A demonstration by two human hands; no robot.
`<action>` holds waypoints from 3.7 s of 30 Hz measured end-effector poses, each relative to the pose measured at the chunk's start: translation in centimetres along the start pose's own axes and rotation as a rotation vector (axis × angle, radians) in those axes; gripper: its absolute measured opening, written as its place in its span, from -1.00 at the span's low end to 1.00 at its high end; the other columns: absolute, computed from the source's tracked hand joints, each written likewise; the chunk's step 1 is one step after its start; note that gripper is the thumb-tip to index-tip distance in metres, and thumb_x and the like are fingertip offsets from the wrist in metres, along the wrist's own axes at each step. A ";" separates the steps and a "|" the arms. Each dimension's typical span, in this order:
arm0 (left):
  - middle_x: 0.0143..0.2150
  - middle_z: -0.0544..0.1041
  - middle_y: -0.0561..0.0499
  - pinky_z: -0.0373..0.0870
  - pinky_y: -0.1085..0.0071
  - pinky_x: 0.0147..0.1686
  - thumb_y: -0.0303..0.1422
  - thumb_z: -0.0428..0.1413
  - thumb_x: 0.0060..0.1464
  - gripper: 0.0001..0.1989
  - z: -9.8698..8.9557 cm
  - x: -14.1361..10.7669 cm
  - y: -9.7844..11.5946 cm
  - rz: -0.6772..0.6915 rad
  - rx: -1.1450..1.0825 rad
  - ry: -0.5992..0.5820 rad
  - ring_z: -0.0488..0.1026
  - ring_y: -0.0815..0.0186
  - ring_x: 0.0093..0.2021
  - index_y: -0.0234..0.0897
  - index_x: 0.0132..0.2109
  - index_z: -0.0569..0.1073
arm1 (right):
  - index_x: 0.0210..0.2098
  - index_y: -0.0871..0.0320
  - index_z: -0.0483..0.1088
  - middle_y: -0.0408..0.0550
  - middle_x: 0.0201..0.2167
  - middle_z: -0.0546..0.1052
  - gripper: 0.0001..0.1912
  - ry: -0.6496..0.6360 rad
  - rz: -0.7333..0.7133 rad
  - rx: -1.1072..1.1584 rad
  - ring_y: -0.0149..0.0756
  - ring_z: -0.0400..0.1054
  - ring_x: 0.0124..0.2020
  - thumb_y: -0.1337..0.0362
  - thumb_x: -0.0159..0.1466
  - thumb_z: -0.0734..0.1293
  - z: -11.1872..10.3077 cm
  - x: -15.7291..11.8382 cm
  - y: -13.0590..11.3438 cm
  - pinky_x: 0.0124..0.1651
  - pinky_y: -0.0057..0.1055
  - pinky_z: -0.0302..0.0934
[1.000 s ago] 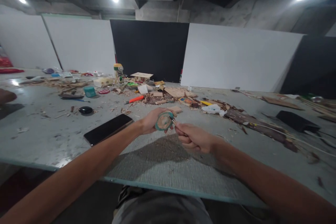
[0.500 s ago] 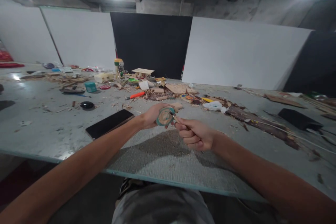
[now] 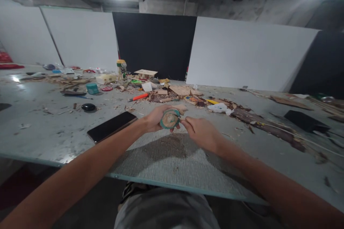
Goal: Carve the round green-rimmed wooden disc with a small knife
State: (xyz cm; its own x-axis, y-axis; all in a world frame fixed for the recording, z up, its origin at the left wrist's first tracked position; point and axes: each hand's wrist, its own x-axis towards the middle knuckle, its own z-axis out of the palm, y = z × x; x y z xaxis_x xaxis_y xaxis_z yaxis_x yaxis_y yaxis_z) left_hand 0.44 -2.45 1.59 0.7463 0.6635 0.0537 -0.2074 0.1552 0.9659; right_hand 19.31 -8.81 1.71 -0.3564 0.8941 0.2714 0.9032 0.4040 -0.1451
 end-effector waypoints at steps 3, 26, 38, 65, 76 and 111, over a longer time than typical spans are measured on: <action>-0.33 0.52 -0.21 0.37 0.37 -0.51 -0.28 -0.18 0.22 -0.63 -0.1 0.2 0.0 0.010 -0.024 -0.044 0.51 0.18 -0.37 -0.44 -0.13 0.42 | -0.37 0.16 0.39 -0.01 -0.44 0.49 -0.59 -0.003 -0.017 0.131 -0.28 0.28 -0.44 0.14 0.42 0.04 -0.2 -0.1 0.2 -0.37 -0.38 0.00; -0.26 0.51 -0.17 0.37 0.41 -0.49 -0.23 -0.08 0.18 -0.64 0.5 0.3 -0.1 0.173 0.011 -0.026 0.43 0.30 -0.40 -0.43 -0.14 0.46 | -0.50 0.08 0.01 -0.39 -0.76 -0.08 -0.53 -0.604 0.428 1.477 -0.53 -0.42 -0.78 -0.05 0.43 -0.05 -1.1 -0.9 -1.6 -0.83 -0.62 -0.30; -0.29 0.52 -0.20 0.37 0.39 -0.51 -0.22 -0.15 0.19 -0.59 0.7 0.2 0.0 0.191 0.026 0.056 0.42 0.28 -0.43 -0.44 -0.09 0.44 | -0.46 0.14 0.28 -0.13 -0.56 0.29 -0.60 0.035 0.048 0.559 -0.38 0.16 -0.52 0.07 0.39 0.07 0.4 -0.1 -1.9 -0.44 -0.45 0.03; -0.31 0.52 -0.14 0.35 0.42 -0.57 -0.24 -0.11 0.18 -0.66 0.1 0.5 -0.3 0.211 0.092 0.088 0.41 0.31 -0.46 -0.42 -0.11 0.40 | -0.55 0.13 0.14 -0.19 -0.58 0.22 -0.59 -0.046 0.135 0.852 -0.47 0.06 -0.58 0.08 0.38 0.15 0.4 0.2 -2.0 -0.56 -0.53 -0.04; -0.25 0.53 -0.15 0.40 0.43 -0.42 -0.21 -0.04 0.17 -0.67 0.3 0.9 0.2 0.291 0.020 -0.004 0.49 0.27 -0.32 -0.39 -0.15 0.45 | -0.50 0.05 -0.17 -0.40 -0.79 -0.24 -0.55 -0.817 0.314 1.892 -0.49 -0.61 -0.76 -0.03 0.45 -0.18 -1.2 0.0 -0.2 -0.85 -0.64 -0.42; -0.01 0.49 -0.08 0.38 0.31 -0.12 -0.60 0.13 -0.14 -0.49 -0.1 0.1 0.0 0.105 -0.049 -0.035 0.47 0.28 -0.15 -0.21 0.02 0.43 | -0.23 0.11 0.33 -0.36 -0.67 0.13 -0.65 0.211 0.172 1.206 -0.54 -0.11 -0.74 0.01 0.16 0.39 1.2 1.1 0.4 -0.69 -0.48 -0.18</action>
State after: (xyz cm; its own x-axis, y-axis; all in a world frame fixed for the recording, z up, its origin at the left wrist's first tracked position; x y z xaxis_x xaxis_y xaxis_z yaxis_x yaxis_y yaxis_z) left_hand 0.45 -2.32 1.58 0.7402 0.6521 0.1636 -0.3159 0.1226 0.9408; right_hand 19.01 -7.41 0.85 -0.1081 0.9497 0.2939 0.0971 0.3043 -0.9476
